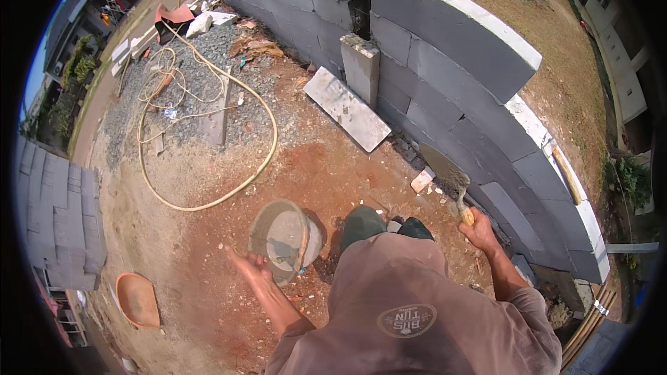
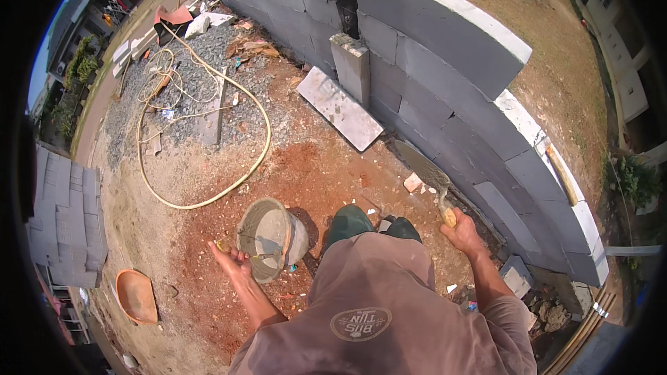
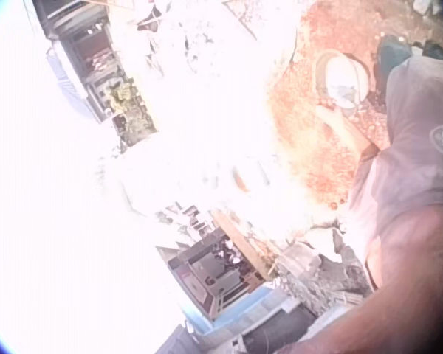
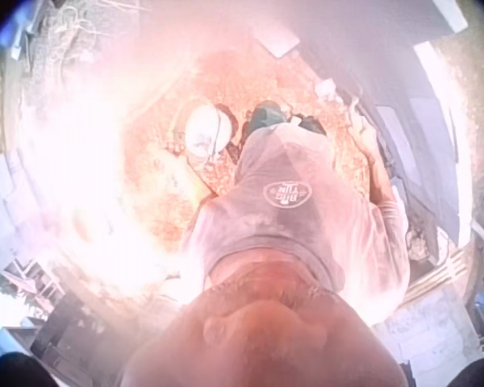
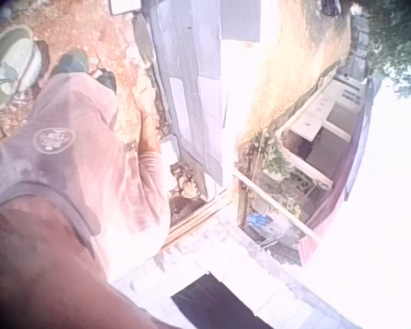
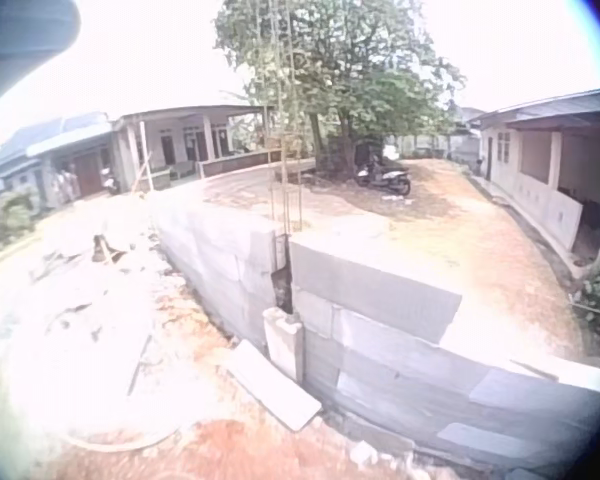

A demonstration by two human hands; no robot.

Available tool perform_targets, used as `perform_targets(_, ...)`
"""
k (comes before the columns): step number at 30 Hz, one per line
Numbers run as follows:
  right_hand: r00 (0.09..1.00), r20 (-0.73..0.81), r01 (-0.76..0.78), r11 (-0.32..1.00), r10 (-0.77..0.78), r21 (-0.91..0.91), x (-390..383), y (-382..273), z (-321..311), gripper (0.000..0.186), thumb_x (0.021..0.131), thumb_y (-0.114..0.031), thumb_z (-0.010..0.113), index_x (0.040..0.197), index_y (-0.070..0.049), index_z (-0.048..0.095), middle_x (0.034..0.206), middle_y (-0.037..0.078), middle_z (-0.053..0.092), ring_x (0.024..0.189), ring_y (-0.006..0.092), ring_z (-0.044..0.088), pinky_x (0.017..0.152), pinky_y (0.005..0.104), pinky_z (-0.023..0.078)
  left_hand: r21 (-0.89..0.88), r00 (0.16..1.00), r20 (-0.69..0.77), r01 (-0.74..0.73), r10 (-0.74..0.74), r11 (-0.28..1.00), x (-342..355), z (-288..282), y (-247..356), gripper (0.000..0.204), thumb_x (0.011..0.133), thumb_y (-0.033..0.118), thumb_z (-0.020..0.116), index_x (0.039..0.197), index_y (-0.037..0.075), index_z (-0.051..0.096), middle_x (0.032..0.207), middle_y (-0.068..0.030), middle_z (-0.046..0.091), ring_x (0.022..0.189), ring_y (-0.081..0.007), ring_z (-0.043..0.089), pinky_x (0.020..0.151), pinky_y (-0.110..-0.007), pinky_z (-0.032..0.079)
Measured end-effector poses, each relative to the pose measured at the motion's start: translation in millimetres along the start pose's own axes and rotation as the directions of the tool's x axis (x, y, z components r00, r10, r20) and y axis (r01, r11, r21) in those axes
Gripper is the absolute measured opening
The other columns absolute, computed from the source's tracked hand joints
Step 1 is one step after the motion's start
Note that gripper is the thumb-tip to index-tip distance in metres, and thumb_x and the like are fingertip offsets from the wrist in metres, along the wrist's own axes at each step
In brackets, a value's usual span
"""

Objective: The person scoops wet cement from a bucket and applies it to a concrete wall using a trowel. They repeatedly return to the bucket to gather more cement and continue smoothing the wall surface.

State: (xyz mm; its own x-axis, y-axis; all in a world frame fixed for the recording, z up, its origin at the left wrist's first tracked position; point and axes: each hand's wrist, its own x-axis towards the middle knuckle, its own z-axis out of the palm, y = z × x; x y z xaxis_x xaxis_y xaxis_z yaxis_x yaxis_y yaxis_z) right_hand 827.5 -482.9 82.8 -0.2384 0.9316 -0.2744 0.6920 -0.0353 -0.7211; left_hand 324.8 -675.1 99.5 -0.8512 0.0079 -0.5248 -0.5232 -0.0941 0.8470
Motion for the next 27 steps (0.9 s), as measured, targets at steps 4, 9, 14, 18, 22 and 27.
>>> perform_targets(4,0.877,0.408,0.205,0.966,-0.254,0.161,158.2,-182.6,31.6,0.038,0.068,-0.027,0.064,0.094,0.001,0.058,0.083,0.017,0.060,0.076,0.0283,0.058,0.069,0.0383,0.045,-0.144,0.995,0.094,0.040,-0.026,0.989,-37.6,131.9,9.7,0.063,0.080,0.073,0.042,0.065,0.012,0.042,0.050,-0.0030,0.037,0.048,-0.0173,0.037,0.053,-0.032,0.037)
perform_targets(9,0.603,0.525,0.416,0.798,-0.601,0.435,261.1,-301.0,88.7,0.048,0.069,-0.026,0.067,0.107,0.003,0.056,0.111,0.013,0.051,0.097,0.0249,0.055,0.083,0.0328,0.043,-0.112,0.818,0.575,0.085,-0.005,0.990,-29.8,269.1,3.3,0.081,0.086,0.069,0.031,0.132,0.003,0.024,0.095,-0.0098,0.052,0.115,-0.0306,0.049,0.101,-0.049,0.032)
perform_targets(14,0.469,0.658,0.470,0.798,-0.588,0.378,352.6,-314.0,94.8,0.054,0.069,-0.027,0.068,0.112,0.002,0.055,0.116,0.015,0.049,0.107,0.0288,0.051,0.089,0.0354,0.042,-0.125,0.737,0.672,0.197,-0.063,0.972,-46.5,395.9,6.9,0.074,0.082,0.074,0.032,0.093,0.005,0.054,0.127,-0.0283,0.047,0.114,-0.0321,0.048,0.100,-0.039,0.035)
perform_targets(18,0.521,0.509,0.552,0.725,-0.686,0.412,415.6,-341.6,65.3,0.048,0.067,-0.025,0.068,0.107,0.000,0.057,0.103,0.016,0.050,0.102,0.0314,0.051,0.087,0.0373,0.042,-0.046,0.615,0.781,0.232,-0.110,0.972,-23.6,464.8,-4.9,0.082,0.078,0.079,0.030,0.096,0.001,0.049,0.131,-0.0292,0.043,0.120,-0.0337,0.044,0.103,-0.042,0.032)
perform_targets(22,0.636,0.315,0.598,0.708,-0.705,0.377,480.5,-340.7,55.4,0.044,0.067,-0.023,0.067,0.103,0.002,0.058,0.100,0.014,0.050,0.097,0.0292,0.052,0.085,0.0378,0.042,-0.033,0.542,0.838,0.176,-0.069,0.984,-26.8,534.3,-0.9,0.106,0.070,0.087,0.026,0.117,-0.008,0.041,0.134,-0.0266,0.041,0.121,-0.0319,0.042,0.104,-0.041,0.030)
perform_targets(27,0.535,0.734,0.049,0.882,-0.419,0.468,534.6,-360.7,23.9,0.053,0.066,-0.021,0.067,0.111,0.004,0.055,0.106,0.016,0.054,0.095,0.0267,0.055,0.083,0.0338,0.045,0.085,0.482,0.872,0.017,-0.083,0.996,-18.0,590.8,7.1,0.125,0.063,0.092,0.024,0.134,-0.011,0.024,0.133,-0.0264,0.041,0.121,-0.0300,0.042,0.105,-0.038,0.029)
